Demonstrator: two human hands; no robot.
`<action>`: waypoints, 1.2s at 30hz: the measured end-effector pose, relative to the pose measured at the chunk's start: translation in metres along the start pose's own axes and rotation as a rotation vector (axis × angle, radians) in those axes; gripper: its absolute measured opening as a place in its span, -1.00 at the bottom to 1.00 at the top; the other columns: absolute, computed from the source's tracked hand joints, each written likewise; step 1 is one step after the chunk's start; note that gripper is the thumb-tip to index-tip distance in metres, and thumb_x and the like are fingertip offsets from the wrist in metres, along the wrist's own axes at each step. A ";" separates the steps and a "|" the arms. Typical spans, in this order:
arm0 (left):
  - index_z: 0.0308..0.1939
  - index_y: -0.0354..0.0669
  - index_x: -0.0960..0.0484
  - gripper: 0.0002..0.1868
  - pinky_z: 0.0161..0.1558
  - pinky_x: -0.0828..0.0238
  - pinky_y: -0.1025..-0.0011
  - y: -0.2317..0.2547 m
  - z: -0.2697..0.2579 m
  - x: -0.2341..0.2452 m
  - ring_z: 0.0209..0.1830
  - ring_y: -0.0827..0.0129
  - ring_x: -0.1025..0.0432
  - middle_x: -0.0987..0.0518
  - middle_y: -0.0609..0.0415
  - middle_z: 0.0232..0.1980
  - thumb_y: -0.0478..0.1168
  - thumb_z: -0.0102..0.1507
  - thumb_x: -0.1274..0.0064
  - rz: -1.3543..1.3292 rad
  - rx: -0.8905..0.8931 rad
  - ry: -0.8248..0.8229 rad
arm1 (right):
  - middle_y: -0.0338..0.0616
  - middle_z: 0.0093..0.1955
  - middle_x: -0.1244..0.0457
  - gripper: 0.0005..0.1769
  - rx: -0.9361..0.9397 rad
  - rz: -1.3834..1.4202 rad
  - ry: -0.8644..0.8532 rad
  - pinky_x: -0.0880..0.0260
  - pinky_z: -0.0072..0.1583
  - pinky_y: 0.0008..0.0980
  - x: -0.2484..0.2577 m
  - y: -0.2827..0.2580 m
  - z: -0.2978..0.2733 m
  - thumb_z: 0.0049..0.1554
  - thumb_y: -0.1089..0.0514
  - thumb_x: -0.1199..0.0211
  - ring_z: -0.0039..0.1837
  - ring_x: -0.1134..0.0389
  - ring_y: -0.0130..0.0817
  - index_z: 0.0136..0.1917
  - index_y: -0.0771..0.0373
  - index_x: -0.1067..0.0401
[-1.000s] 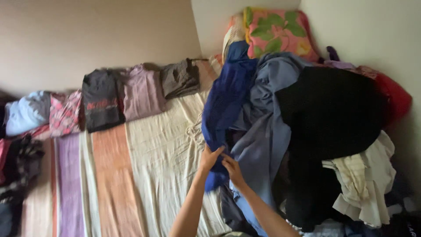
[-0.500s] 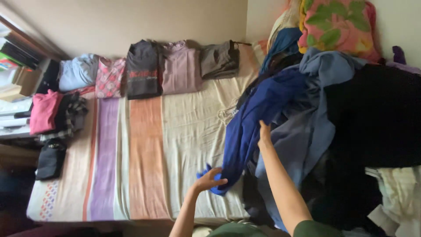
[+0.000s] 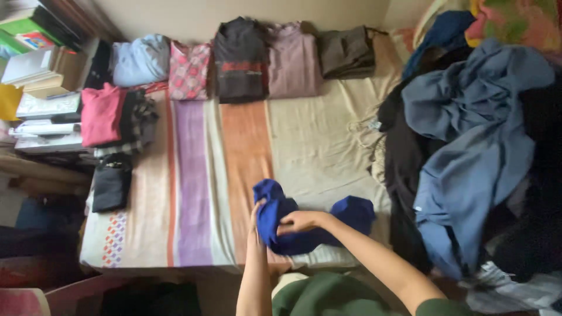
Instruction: The person folds a blue skirt and a striped shirt on a bed, then places them into a row of other folded clothes.
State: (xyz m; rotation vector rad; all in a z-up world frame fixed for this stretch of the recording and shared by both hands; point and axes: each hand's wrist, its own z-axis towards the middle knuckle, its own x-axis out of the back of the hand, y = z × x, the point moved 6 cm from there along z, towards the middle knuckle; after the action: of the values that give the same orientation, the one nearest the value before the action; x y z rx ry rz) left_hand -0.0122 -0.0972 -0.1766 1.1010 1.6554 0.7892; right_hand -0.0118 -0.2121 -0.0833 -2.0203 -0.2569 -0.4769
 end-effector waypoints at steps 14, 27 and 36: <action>0.38 -0.34 -0.30 -0.17 0.36 -0.09 0.21 0.014 -0.007 0.054 0.31 0.13 -0.24 -0.37 -0.06 0.29 -0.30 0.07 -0.33 0.556 -0.086 -0.393 | -0.13 0.16 -0.40 -0.49 0.048 1.044 0.607 -0.40 0.28 -0.21 0.054 0.085 0.033 0.09 0.10 -0.31 0.21 -0.39 -0.25 0.29 0.30 -0.46; 0.20 -0.32 -0.46 -0.59 0.30 -0.37 0.24 0.123 -0.003 0.130 0.24 0.19 -0.44 -0.55 -0.06 0.17 -0.32 0.28 -0.10 -0.364 -0.590 0.002 | -0.16 0.19 -0.39 -0.65 0.277 0.523 1.112 -0.27 0.34 -0.46 0.145 0.064 -0.019 0.18 0.21 -0.21 0.27 -0.35 -0.44 0.23 0.30 -0.53; 0.42 -0.11 -0.32 -0.35 0.25 -0.28 0.41 0.156 -0.030 0.077 0.23 0.35 -0.38 -0.50 0.02 0.22 -0.15 0.26 -0.13 0.341 -0.412 0.502 | 0.04 0.01 -0.24 -0.52 0.072 0.044 1.327 -0.37 0.09 -0.32 0.093 0.041 0.043 0.12 0.09 -0.43 -0.01 -0.27 -0.15 0.25 0.26 -0.39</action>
State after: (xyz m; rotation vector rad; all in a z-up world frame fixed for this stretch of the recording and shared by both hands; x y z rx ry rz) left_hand -0.0035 0.0335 -0.0584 0.9420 1.6066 1.6555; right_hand 0.0971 -0.1953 -0.0936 -1.2666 0.5710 -1.5922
